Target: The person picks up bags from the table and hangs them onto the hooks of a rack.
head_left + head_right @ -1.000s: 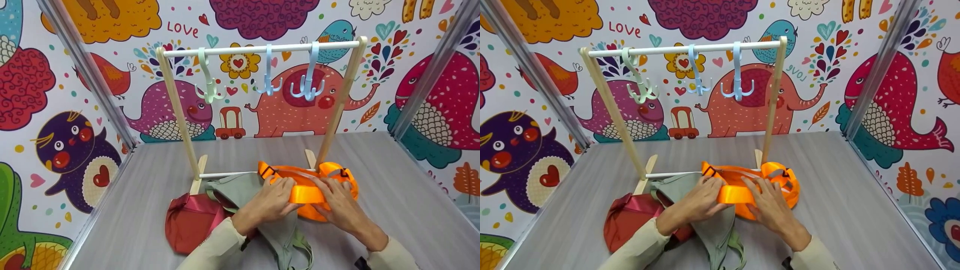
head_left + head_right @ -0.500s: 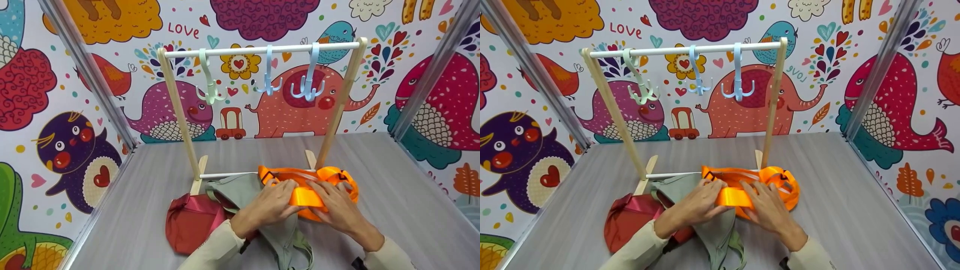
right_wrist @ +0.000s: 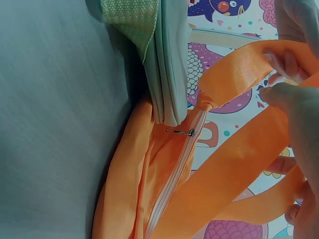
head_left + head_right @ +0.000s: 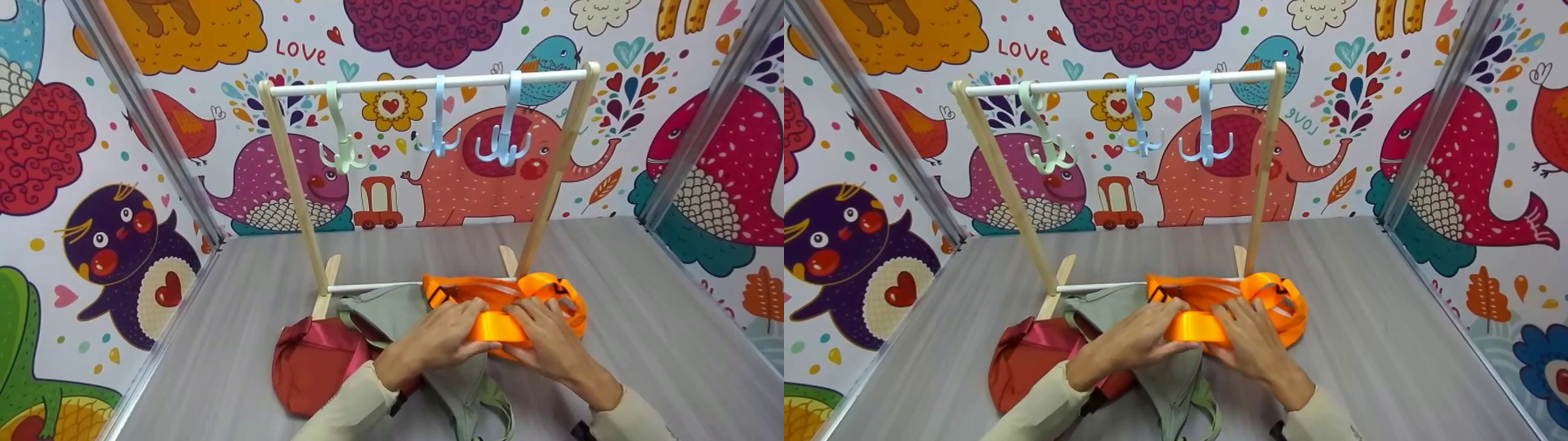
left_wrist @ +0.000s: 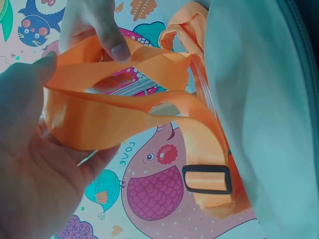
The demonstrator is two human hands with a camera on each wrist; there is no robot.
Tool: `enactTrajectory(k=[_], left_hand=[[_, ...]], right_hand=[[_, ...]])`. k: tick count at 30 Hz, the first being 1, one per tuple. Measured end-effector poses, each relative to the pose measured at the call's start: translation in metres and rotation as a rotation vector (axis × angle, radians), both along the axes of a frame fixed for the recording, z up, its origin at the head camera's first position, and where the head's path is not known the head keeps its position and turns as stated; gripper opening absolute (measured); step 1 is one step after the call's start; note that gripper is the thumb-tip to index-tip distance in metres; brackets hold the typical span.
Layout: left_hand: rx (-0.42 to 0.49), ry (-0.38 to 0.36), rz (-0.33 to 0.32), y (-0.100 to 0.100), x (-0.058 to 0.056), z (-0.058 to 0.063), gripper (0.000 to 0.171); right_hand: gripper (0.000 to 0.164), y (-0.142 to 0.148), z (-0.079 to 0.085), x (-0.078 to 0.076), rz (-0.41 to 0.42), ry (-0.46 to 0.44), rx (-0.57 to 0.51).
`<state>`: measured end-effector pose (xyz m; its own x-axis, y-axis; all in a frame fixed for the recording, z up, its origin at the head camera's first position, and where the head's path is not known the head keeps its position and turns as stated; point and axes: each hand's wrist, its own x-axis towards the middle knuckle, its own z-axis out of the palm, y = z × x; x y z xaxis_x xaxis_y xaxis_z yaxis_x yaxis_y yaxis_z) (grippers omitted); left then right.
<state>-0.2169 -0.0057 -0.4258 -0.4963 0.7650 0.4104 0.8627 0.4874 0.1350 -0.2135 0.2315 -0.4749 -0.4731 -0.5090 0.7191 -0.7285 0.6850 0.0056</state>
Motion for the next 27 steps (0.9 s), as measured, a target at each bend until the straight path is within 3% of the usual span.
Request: enactTrajectory(k=[5,11,25,27], left_hand=[[0.008,0.046,-0.027,-0.001,-0.002,0.0,0.047],[-0.012,0.063,-0.03,-0.005,-0.002,0.004,0.036],[0.038,0.095,0.049,-0.01,-0.004,0.01,0.039],[0.044,0.092,0.058,-0.011,-0.004,0.01,0.039]], right_hand=[[0.041,0.001,0.002,0.0,-0.015,-0.007,0.011],[0.035,0.004,0.007,0.003,-0.014,-0.091,-0.01],[0.044,0.017,0.019,0.008,0.086,-0.223,-0.114],[0.045,0.018,0.019,0.008,0.094,-0.196,-0.123]])
